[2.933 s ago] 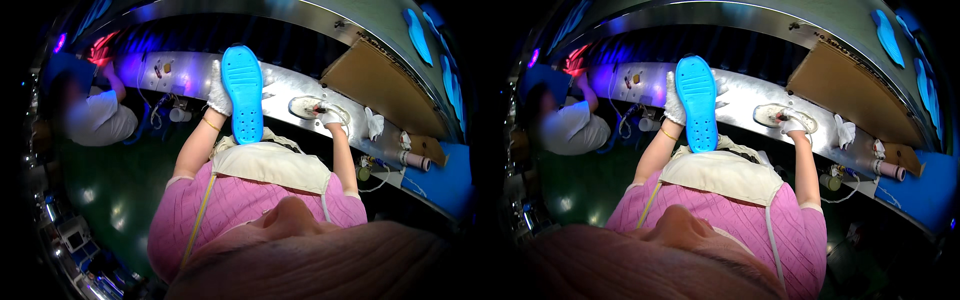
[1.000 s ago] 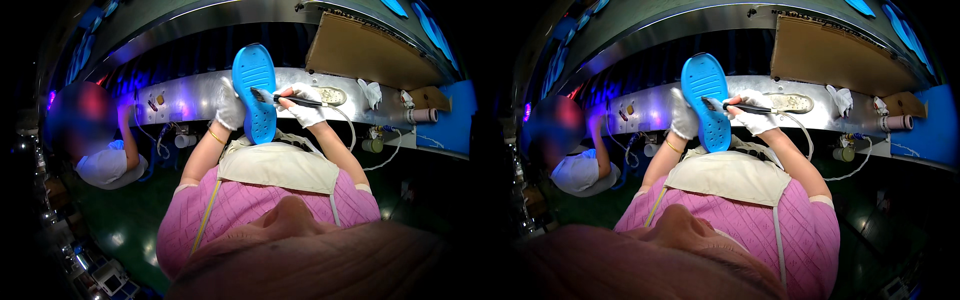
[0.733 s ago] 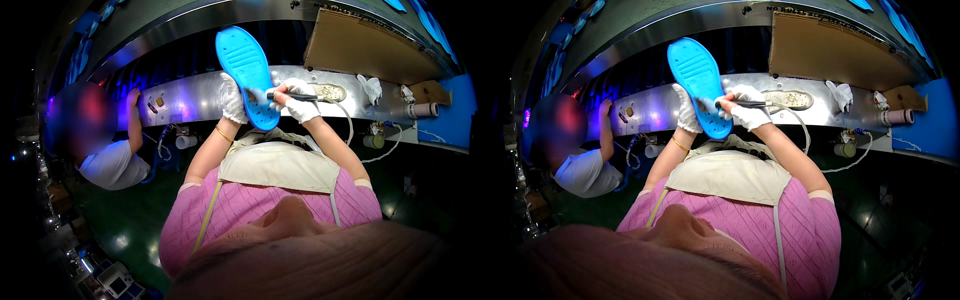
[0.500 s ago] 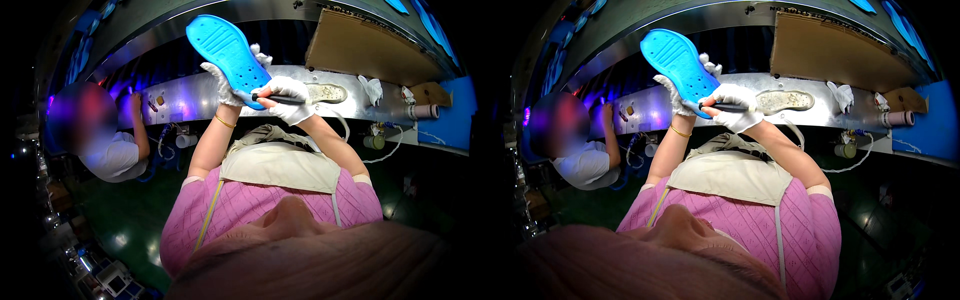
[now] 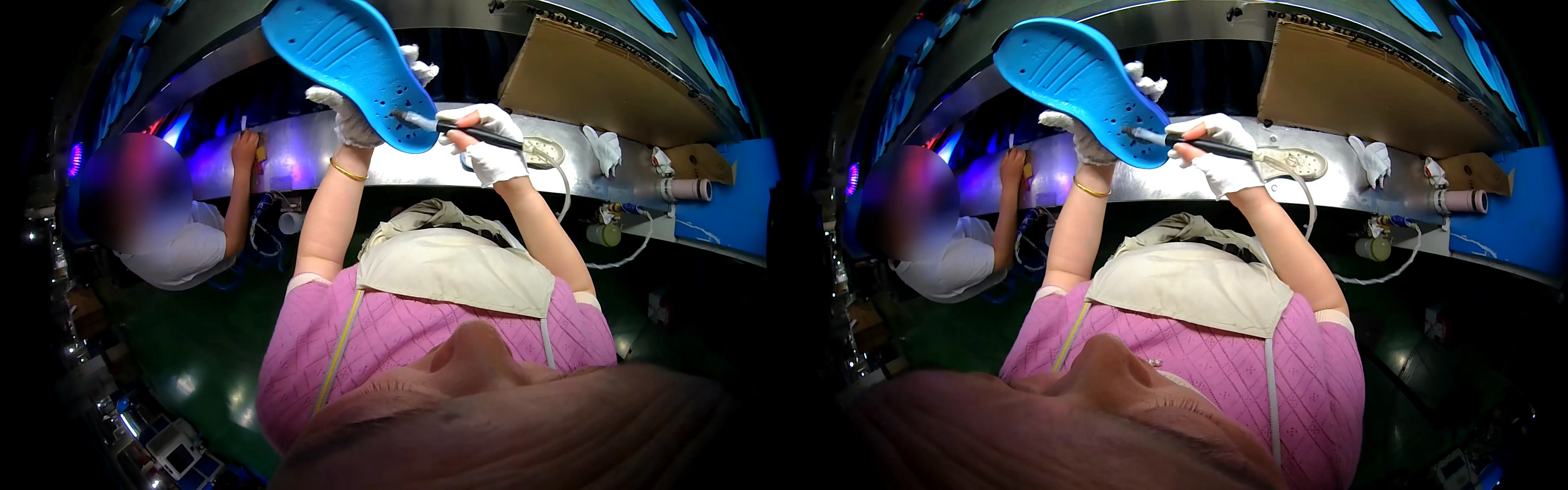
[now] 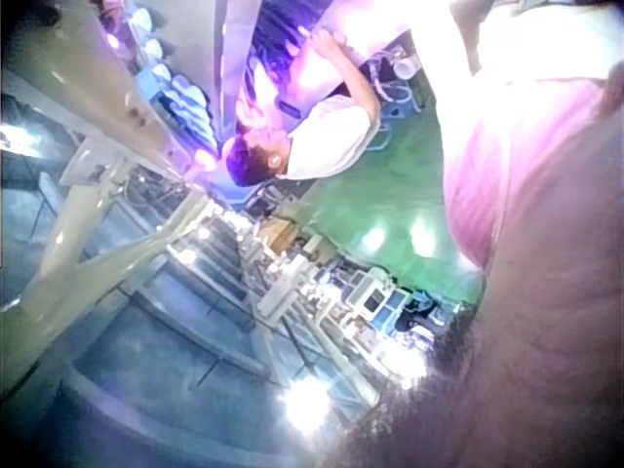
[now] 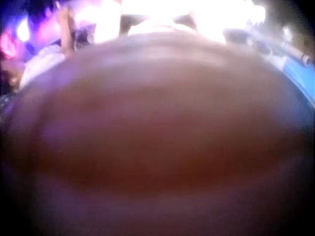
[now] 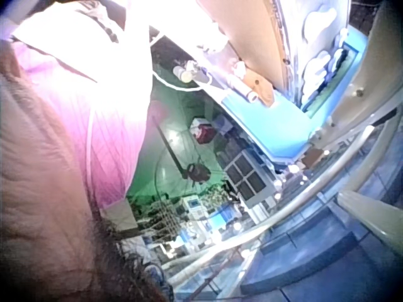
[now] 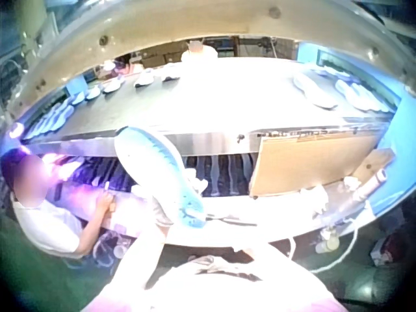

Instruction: The person applies adhesive to shoe insoles using a brush applicator, retrieving them from and returning them to a conveyor belt, and handles assembled shoes on lasts.

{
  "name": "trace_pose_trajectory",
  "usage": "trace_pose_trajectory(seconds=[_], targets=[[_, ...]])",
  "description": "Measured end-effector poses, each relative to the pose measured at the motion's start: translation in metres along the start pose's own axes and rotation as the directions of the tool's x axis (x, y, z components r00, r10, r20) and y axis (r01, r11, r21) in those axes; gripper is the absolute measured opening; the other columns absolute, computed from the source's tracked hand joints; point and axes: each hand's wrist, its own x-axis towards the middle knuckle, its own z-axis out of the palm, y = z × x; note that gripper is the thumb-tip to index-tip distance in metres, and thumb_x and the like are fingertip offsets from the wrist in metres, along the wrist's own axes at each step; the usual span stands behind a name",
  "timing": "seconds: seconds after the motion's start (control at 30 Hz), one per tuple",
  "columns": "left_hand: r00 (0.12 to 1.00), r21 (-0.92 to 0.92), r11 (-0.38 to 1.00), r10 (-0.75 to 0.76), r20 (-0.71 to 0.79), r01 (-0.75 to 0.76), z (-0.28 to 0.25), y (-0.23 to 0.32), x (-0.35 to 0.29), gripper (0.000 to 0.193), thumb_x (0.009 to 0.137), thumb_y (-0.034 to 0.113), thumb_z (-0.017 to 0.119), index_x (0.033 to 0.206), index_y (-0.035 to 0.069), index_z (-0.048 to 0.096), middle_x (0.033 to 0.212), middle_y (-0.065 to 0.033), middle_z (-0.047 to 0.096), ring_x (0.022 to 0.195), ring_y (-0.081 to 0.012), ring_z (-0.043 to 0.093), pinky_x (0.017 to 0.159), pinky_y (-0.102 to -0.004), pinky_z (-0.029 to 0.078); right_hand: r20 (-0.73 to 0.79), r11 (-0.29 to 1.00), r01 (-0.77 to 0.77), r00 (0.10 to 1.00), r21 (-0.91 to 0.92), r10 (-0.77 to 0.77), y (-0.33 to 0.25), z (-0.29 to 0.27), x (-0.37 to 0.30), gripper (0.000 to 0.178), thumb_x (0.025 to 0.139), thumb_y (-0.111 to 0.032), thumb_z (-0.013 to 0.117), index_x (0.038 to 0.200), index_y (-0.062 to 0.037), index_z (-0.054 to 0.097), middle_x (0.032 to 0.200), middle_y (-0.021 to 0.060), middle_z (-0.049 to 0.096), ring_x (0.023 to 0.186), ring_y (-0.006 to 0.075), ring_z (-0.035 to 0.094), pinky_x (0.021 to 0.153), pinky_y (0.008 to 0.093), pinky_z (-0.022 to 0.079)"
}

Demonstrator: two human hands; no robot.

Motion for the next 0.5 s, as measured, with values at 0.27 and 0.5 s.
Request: trace_pose_trajectory(seconds=[0.27, 0.5], targets=[[0.929, 0.662, 0.657, -0.316, -0.193, 0.361, 0.016, 0.010, 0.011, 0.124, 0.052, 0.089, 0.049, 0.135, -0.002, 0.041, 0.122, -0.0231, 0.057, 0.109, -0.0344, 0.060, 0.089, -0.0440, 0.053, 0.250, 0.854, -0.480, 0.818, -0.200, 0.518, -0.009, -0.025, 0.021, 0.014, 0.071, 0.009, 0.069, 0.078, -0.0008, 0.063, 0.088, 0.0126, 0.068, 0.073, 0.0170, 0.065, 0.070, 0.0284, 0.054], [0.813, 0.565, 0.584, -0.427, -0.396, 0.583, 0.014, 0.012, 0.026, 0.098, 0.070, 0.079, 0.049, 0.133, 0.003, 0.046, 0.115, -0.0218, 0.061, 0.097, -0.0291, 0.066, 0.081, -0.0406, 0.057, 0.311, 0.882, 0.250, 0.942, -0.400, -0.125, -0.010, -0.009, 0.015, 0.012, 0.071, 0.005, 0.069, 0.078, -0.0032, 0.062, 0.086, 0.0097, 0.066, 0.082, 0.0182, 0.064, 0.073, 0.0296, 0.052]])
